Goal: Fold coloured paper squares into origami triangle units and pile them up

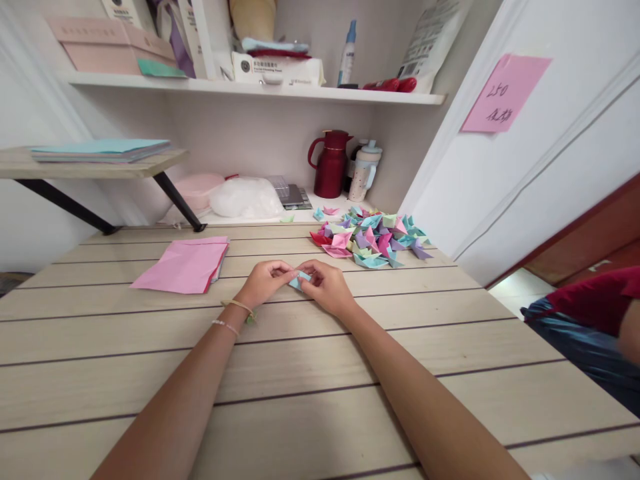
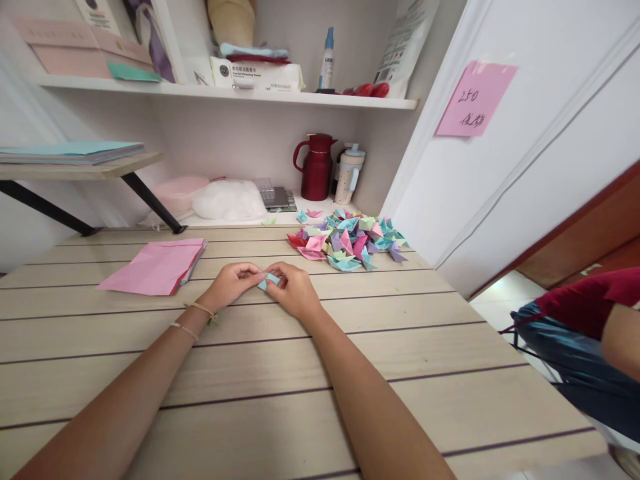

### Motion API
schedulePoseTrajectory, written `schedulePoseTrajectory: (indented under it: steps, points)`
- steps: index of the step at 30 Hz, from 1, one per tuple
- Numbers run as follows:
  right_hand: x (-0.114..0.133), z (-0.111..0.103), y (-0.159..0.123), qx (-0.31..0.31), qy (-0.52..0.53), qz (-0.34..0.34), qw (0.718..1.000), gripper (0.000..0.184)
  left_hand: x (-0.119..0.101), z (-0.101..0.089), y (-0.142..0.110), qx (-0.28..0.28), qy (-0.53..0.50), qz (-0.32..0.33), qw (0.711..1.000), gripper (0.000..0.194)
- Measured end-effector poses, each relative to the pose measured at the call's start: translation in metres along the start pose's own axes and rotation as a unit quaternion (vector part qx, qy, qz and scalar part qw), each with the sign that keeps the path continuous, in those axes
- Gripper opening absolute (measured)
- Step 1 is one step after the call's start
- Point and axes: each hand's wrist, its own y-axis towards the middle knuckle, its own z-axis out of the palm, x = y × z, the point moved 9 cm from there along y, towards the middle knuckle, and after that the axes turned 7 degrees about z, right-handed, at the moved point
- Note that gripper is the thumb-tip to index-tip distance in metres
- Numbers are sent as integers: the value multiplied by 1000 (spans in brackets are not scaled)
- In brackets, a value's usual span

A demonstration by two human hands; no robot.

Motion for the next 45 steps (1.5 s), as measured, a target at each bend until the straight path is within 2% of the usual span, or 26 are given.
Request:
schedulePoseTrajectory:
  steps: [45]
  points:
    - [0, -1, 0, -10, -10, -14, 1000, 19, -2, 1, 1, 1, -20, 3, 1000, 23]
